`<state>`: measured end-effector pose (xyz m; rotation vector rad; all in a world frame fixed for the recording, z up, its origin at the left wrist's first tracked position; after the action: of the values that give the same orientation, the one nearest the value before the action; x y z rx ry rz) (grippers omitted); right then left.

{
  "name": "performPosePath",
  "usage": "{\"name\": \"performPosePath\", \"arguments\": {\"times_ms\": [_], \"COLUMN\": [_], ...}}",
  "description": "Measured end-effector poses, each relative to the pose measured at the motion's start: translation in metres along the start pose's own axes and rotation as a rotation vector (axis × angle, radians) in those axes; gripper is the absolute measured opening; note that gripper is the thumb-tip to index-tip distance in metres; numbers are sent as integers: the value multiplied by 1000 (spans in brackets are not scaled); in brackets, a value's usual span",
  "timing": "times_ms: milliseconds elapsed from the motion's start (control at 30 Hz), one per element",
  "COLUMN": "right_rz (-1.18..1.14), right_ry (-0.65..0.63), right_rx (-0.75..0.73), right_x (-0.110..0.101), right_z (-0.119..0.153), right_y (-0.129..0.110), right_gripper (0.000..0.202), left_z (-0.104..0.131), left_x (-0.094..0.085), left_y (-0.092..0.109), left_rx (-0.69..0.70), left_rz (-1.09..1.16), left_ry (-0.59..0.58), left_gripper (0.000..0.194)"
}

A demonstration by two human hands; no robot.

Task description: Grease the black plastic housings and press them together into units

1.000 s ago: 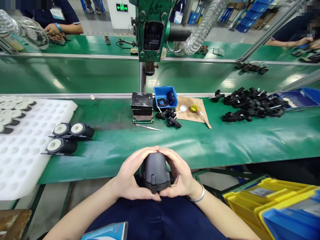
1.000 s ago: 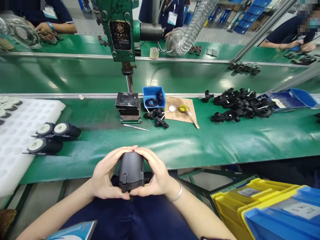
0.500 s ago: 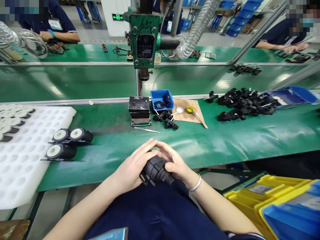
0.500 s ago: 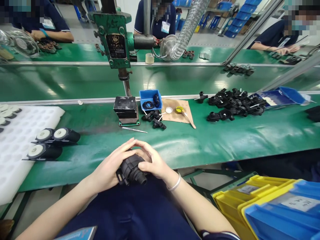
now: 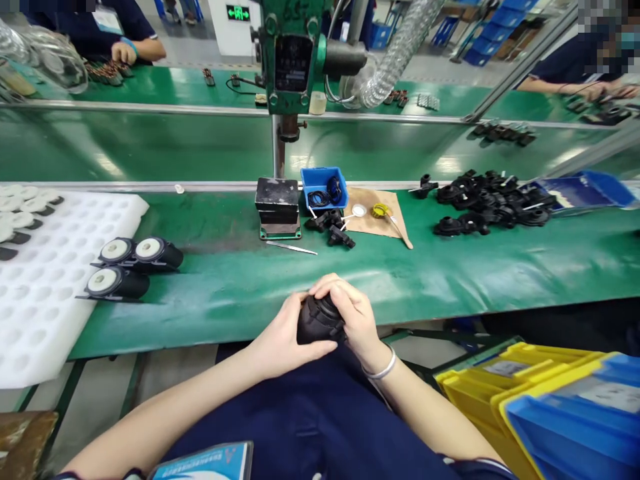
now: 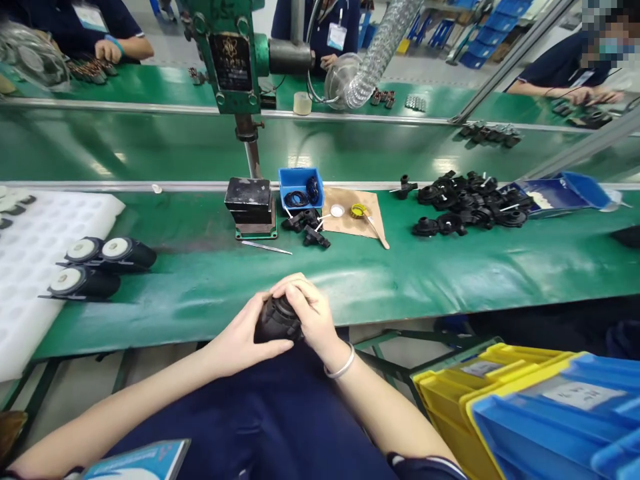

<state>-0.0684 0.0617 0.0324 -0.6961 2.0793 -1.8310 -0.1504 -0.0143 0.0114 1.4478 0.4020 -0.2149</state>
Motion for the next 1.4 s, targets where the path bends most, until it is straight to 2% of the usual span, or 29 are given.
{"name": "performPosePath", "arguments": {"times_ms": [67,133,200,300,467,633,800,933,1033,1100,1200,1267,1333,1400], "right_rz": [-62,-129,-166,-136,-94,12,69,-112,-211,-148,23,64,59,48], "right_ry": [-99,-116,-137,-237,-284,-368,-411,-201,-76,-103,-242,-296,-297,-248], "right_rx": [19,78,170,326,471,464,452,543,581,541,436,399,396,394], "right_x": [7,9,11,18,16,16,19,16,15,16,21,24,24,21], "right_z": [5,12,20,33,49,61,65,65,67,67,65,63,59,50], "right_y": [-2,2,10,24,35,28,27,43,48,41,25,19,16,11], "right_gripper": [29,31,29,24,20,19,18,19,20,20,19,18,19,19], "left_z": [4,7,10,18,30,43,47,41,41,42,44,43,42,40], "left_x": [6,13,20,33,47,56,58,55,54,53,49,46,45,44], "left_y": [-5,-7,-9,-14,-22,-25,-24,-24,-25,-24,-21,-19,-19,-20], "left_rx": [-97,-129,-157,-220,-322,-415,-413,-311,-238,-222,-199,-185,-190,-207], "left_rz": [79,153,231,359,483,561,579,608,560,539,549,551,547,533], "left_ry": [-94,-169,-211,-262,-261,-263,-252,-167,-151,-166,-190,-206,-213,-216], "left_gripper": [71,67,59,47,43,39,36,45,38,40,49,45,42,51]}}
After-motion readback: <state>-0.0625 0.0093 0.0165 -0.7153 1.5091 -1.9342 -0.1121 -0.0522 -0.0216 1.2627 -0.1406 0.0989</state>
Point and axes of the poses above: each hand's wrist, its own z-axis away from the middle knuckle, its own x-axis out of the palm, y = z × x, the point moved 9 cm from there along -z, towards the middle knuckle, and after that the axes turned 7 degrees about y, right-handed, at the moved point
